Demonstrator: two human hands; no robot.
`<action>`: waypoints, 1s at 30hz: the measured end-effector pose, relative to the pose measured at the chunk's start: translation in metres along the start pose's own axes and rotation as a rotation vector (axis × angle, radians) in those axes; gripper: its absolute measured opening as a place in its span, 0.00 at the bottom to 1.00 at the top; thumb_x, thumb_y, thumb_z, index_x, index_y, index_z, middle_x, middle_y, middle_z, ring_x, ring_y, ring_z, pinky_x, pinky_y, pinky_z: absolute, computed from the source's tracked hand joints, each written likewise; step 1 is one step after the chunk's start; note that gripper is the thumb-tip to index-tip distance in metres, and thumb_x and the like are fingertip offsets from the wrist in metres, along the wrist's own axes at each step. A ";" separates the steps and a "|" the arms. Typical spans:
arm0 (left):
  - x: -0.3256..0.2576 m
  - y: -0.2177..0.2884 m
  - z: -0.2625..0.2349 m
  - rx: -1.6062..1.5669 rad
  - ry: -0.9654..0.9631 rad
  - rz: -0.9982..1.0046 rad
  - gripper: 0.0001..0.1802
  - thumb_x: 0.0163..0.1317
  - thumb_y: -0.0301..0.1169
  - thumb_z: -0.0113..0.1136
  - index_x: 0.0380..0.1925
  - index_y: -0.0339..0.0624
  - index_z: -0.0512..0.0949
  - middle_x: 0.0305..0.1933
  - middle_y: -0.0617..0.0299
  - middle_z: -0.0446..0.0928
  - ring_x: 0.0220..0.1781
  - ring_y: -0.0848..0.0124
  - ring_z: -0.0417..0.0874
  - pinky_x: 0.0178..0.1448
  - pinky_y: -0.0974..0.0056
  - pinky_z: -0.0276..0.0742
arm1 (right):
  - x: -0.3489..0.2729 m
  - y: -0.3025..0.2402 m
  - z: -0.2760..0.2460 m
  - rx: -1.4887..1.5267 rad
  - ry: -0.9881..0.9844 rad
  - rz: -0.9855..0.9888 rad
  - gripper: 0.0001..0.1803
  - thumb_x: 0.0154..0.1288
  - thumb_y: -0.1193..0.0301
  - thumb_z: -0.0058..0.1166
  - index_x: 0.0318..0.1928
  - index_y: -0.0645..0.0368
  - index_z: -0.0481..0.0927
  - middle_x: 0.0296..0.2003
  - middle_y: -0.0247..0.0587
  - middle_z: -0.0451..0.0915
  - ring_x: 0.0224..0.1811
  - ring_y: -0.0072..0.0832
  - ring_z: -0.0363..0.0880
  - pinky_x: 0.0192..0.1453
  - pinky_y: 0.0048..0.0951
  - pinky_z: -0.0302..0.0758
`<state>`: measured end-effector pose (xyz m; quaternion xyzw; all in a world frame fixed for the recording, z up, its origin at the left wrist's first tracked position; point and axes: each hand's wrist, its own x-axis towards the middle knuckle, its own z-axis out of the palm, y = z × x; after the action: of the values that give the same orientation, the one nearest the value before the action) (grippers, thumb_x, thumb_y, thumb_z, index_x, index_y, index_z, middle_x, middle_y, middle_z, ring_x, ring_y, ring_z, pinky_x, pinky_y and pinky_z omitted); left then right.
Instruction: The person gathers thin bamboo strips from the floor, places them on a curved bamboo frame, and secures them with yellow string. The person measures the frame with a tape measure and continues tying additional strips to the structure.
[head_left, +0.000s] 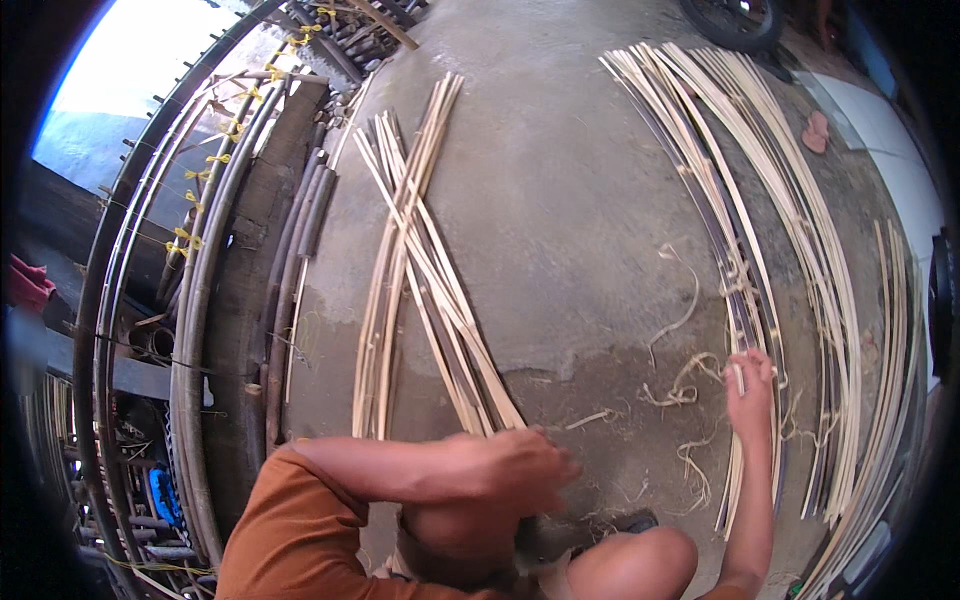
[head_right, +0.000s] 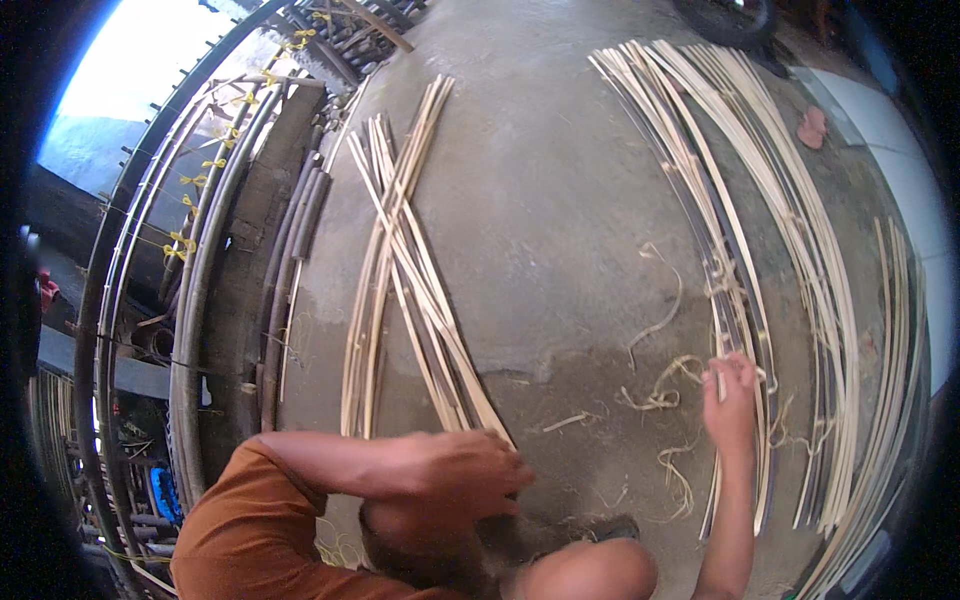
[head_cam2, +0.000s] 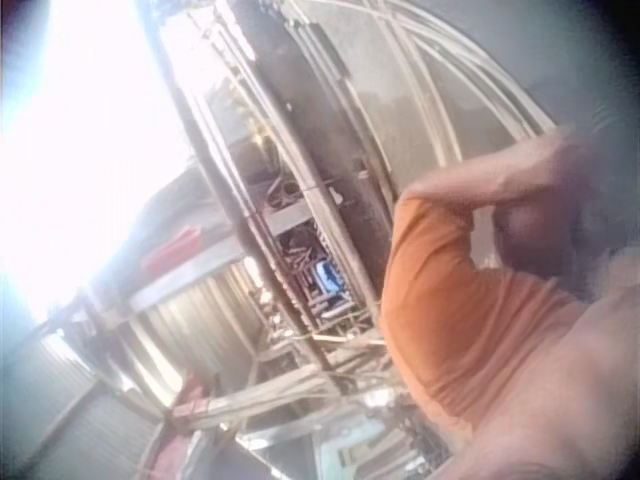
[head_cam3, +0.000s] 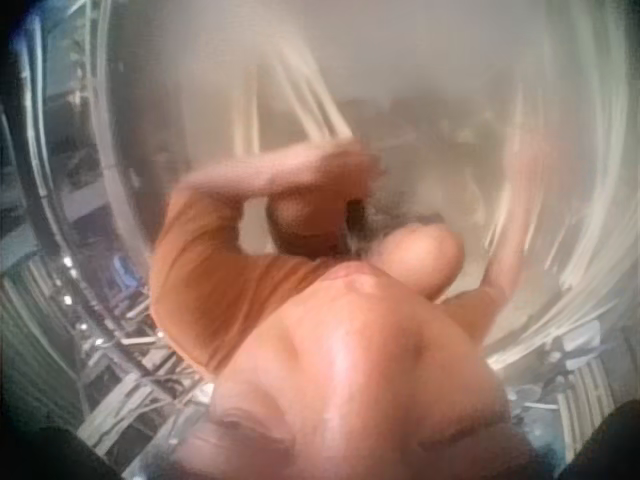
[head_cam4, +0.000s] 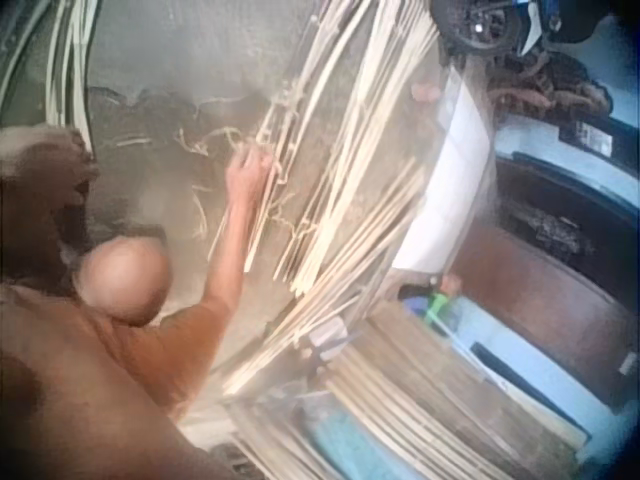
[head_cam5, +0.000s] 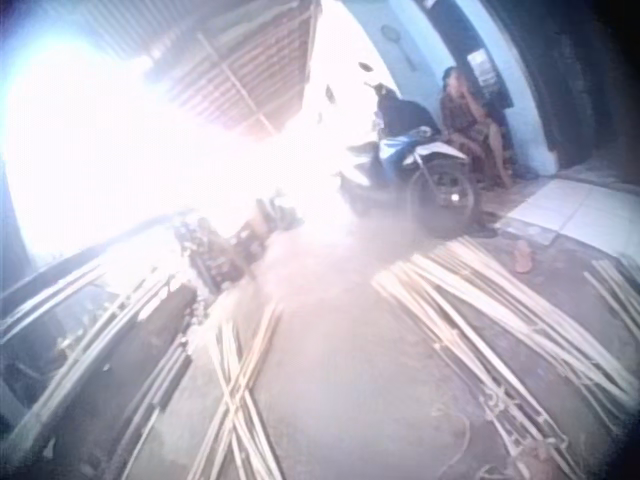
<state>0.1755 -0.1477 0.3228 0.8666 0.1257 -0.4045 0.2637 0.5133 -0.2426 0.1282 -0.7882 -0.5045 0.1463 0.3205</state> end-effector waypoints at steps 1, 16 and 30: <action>0.006 -0.014 0.021 0.042 0.121 0.086 0.25 0.61 0.46 0.62 0.52 0.42 0.79 0.51 0.53 0.81 0.57 0.56 0.81 0.61 0.52 0.74 | 0.010 -0.022 0.008 -0.006 -0.051 -0.045 0.15 0.70 0.66 0.58 0.52 0.60 0.81 0.61 0.51 0.70 0.60 0.48 0.75 0.65 0.43 0.71; -0.142 0.036 0.082 -0.543 0.371 0.055 0.15 0.66 0.35 0.55 0.48 0.39 0.78 0.44 0.46 0.82 0.49 0.49 0.86 0.48 0.46 0.81 | -0.024 -0.396 -0.093 -0.020 -1.033 -0.017 0.27 0.67 0.59 0.61 0.62 0.58 0.76 0.65 0.63 0.67 0.64 0.58 0.72 0.67 0.47 0.72; -0.313 -0.077 0.057 -1.468 0.670 -0.670 0.28 0.68 0.49 0.55 0.59 0.41 0.76 0.57 0.42 0.79 0.64 0.46 0.75 0.68 0.49 0.71 | 0.114 -0.523 -0.081 -0.089 -0.715 0.290 0.34 0.68 0.57 0.58 0.69 0.62 0.68 0.56 0.57 0.81 0.60 0.55 0.77 0.65 0.49 0.71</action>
<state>-0.0944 -0.1171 0.5057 0.4683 0.6738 -0.0014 0.5716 0.2421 -0.0203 0.5413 -0.7638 -0.4735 0.4336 0.0660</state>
